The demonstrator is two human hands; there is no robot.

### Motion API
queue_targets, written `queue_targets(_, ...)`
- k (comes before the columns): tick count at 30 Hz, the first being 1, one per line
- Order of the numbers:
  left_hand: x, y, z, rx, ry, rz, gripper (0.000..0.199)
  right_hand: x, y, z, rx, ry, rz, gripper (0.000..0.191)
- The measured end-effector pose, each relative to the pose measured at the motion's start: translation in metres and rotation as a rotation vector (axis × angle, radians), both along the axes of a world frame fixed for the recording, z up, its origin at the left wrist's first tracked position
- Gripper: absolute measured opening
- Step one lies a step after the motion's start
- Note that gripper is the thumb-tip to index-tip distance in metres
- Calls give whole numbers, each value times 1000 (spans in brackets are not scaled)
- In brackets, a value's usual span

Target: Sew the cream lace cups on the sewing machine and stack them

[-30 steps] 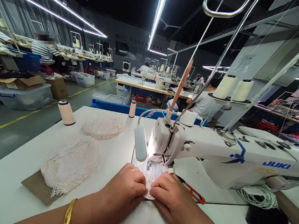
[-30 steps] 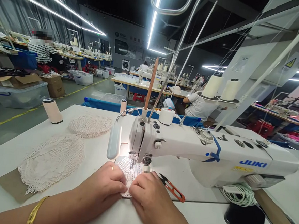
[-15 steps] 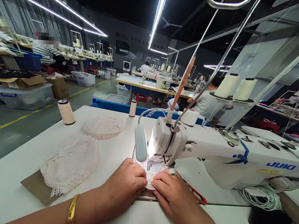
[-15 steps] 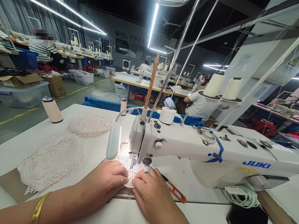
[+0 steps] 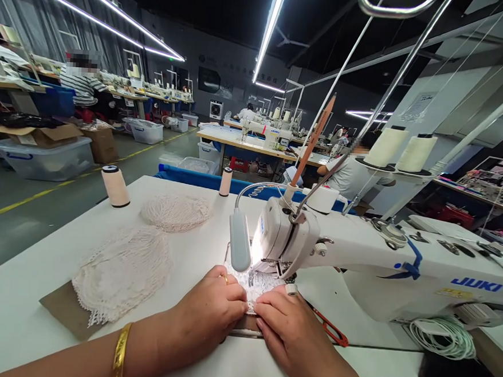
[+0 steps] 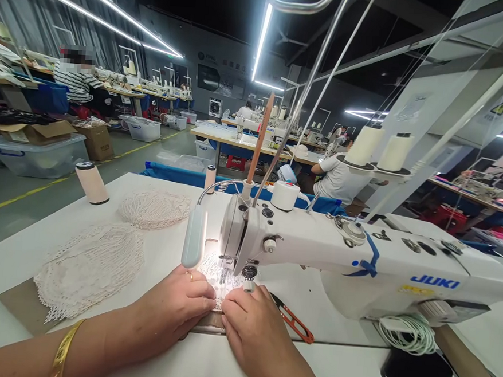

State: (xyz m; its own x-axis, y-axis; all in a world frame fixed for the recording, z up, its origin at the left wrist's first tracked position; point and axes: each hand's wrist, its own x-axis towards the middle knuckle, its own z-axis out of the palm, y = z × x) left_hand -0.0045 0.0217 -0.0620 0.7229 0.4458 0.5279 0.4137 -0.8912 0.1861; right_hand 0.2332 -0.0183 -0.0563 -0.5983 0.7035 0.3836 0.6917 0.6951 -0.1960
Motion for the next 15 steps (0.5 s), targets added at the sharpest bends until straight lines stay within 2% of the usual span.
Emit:
queue_targets(6,-1,8,1,-5,41,26,22,-1,3,-3,6,-4,-40,25)
queue_targets(15,4,19,5,41,77,98,31,-2,12,-4,-52,-28,-94,24)
